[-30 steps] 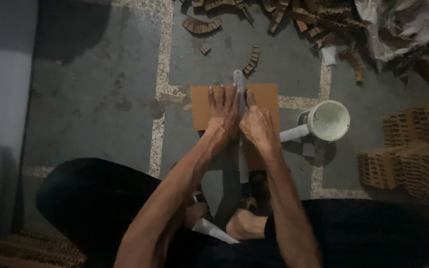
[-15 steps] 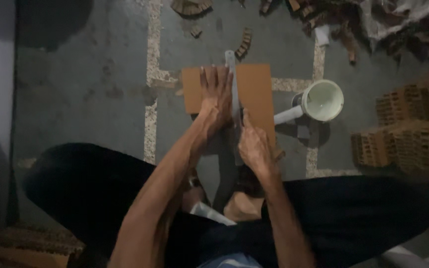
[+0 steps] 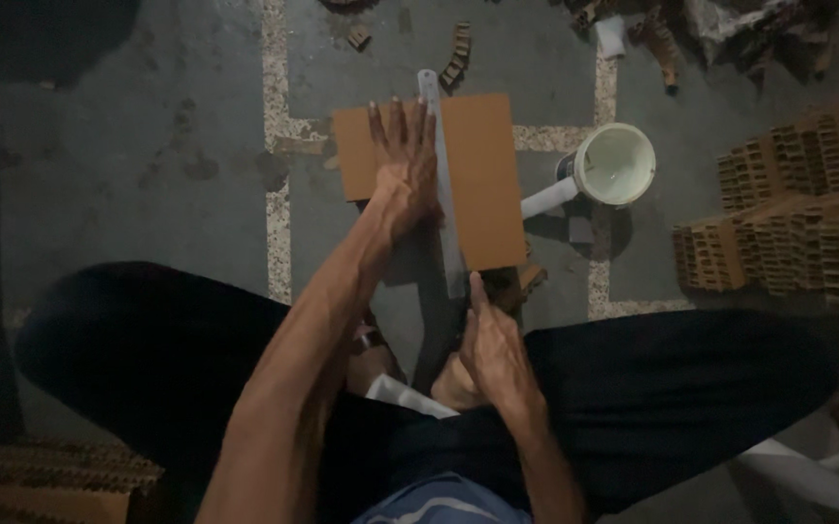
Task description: The person sits on the floor and uses a ruler and utility knife to cut a piece of cardboard into smaller sections. The person repeatedly measures, scores, and separates the cardboard, then breaks the cut sections apart by hand.
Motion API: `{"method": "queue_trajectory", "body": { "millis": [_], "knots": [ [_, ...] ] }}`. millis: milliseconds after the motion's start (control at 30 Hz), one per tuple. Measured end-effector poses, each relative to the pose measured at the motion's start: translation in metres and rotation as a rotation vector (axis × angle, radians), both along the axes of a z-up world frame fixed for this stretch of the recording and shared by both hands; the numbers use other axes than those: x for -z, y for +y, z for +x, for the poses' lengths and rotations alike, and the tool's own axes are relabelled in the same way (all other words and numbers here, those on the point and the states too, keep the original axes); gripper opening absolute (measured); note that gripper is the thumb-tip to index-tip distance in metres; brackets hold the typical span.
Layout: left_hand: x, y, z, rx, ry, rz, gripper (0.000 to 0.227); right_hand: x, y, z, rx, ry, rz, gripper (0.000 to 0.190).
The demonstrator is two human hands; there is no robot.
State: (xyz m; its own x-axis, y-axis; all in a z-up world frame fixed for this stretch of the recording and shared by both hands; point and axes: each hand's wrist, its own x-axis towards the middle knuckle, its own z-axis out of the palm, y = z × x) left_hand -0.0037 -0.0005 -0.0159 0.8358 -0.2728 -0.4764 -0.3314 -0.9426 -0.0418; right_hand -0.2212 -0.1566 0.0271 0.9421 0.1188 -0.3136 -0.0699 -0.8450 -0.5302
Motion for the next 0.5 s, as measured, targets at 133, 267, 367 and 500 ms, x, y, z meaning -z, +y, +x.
{"method": "queue_trajectory", "body": {
  "millis": [133,267,367,500],
  "knots": [
    [0.033,-0.002,0.006,-0.009,-0.073,-0.002,0.151,0.004,0.001,-0.007,0.024,-0.009,-0.018,0.062],
    [0.072,-0.002,0.005,-0.02,-0.31,-0.07,0.129,-0.002,0.002,-0.009,0.05,0.073,-0.043,0.06],
    [0.076,-0.002,0.008,-0.024,-0.542,-0.129,0.122,-0.015,0.001,-0.007,0.024,0.036,-0.035,0.061],
    [0.041,0.0,0.006,-0.048,-0.007,-0.062,0.155,-0.035,0.001,-0.011,0.102,0.388,-0.104,0.06]
  ]
}}
